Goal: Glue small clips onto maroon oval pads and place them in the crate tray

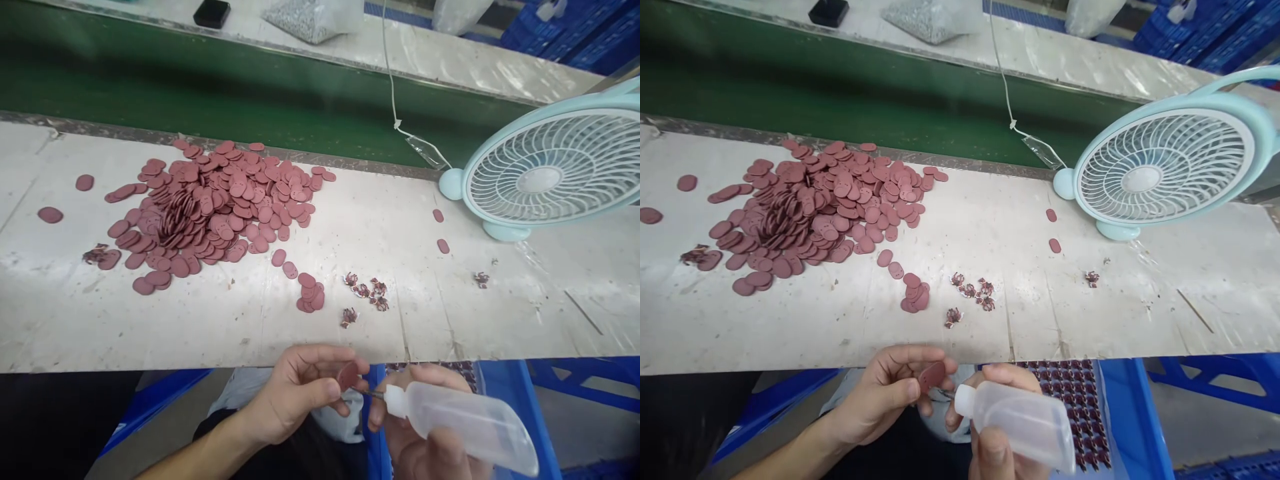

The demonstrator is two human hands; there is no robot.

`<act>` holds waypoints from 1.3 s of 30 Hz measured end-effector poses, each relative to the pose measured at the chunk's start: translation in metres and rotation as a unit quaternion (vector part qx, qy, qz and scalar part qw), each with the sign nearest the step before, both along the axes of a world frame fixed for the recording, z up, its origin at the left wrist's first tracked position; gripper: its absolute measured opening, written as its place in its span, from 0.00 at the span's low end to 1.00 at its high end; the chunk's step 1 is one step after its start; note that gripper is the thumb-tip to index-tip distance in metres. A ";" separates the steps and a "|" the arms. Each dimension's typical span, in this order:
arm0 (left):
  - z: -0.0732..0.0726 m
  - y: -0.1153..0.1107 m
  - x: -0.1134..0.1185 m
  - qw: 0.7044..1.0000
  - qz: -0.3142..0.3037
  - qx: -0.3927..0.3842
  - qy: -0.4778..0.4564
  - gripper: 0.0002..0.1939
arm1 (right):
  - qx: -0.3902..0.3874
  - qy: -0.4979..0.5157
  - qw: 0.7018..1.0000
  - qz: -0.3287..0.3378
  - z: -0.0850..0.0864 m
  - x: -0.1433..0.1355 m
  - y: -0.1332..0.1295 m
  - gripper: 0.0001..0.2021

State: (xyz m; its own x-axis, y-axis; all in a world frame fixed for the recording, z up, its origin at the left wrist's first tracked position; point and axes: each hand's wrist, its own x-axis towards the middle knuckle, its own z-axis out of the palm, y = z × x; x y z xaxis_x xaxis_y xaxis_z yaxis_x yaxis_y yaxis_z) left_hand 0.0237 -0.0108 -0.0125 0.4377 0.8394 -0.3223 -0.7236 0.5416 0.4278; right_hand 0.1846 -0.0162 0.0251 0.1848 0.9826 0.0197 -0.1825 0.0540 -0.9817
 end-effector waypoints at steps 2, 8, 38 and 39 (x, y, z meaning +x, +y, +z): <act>-0.002 -0.003 0.002 1.000 0.004 0.004 0.001 0.16 | 0.031 -0.051 0.998 -0.034 0.000 -0.006 -0.002 0.17; -0.002 -0.006 0.007 1.000 0.011 0.000 -0.025 0.17 | 0.036 -0.104 0.990 -0.089 0.002 -0.024 -0.005 0.15; 0.001 -0.006 0.008 0.998 -0.015 -0.054 -0.013 0.17 | 0.049 -0.077 0.996 -0.025 0.008 -0.014 -0.002 0.12; 0.001 -0.006 0.008 0.998 -0.014 -0.054 -0.012 0.17 | 0.049 -0.081 0.995 -0.023 0.007 -0.014 -0.003 0.12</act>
